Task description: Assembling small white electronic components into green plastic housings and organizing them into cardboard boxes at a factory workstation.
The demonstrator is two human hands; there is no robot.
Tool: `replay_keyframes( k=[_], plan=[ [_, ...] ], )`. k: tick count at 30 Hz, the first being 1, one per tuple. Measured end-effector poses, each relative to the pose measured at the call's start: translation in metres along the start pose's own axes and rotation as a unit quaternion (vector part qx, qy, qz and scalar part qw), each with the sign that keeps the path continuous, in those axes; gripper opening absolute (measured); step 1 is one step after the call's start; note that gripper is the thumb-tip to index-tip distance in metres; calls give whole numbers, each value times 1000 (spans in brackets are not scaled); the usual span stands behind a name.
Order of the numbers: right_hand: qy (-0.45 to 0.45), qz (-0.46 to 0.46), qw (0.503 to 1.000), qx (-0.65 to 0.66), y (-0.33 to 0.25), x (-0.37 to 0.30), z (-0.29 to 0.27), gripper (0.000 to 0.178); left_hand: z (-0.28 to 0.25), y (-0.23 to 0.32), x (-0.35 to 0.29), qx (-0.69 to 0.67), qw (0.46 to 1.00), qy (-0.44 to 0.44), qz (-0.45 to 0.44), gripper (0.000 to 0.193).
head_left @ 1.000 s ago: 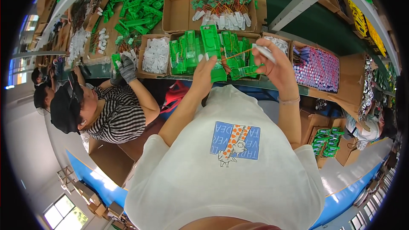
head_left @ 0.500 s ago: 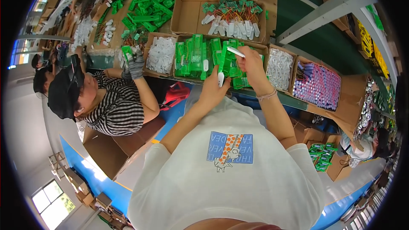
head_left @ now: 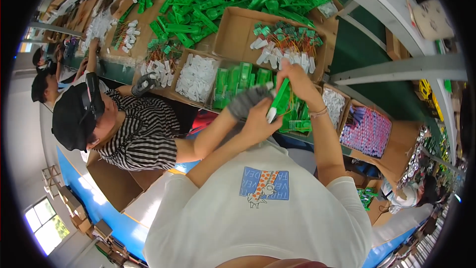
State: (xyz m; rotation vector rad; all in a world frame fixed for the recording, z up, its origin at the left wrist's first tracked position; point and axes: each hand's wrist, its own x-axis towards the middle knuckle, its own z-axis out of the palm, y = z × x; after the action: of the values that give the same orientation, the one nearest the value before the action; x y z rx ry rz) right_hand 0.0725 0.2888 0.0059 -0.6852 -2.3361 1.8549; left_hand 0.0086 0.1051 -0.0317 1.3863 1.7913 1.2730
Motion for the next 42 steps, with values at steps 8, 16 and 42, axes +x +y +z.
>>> replay_keyframes(
  k=[8, 16, 42],
  plan=[
    [314, -20, 933, 177, 57, 131, -49, 57, -25, -82, 152, -70, 986, 108, -104, 46],
    [278, 93, 933, 209, 89, 78, -3, 41, -44, -105, 133, -97, 983, 61, -141, 48],
    [365, 160, 895, 202, 158, -154, 28, 47, 145, -29, 15, -96, 983, -141, -70, 55]
  ],
)
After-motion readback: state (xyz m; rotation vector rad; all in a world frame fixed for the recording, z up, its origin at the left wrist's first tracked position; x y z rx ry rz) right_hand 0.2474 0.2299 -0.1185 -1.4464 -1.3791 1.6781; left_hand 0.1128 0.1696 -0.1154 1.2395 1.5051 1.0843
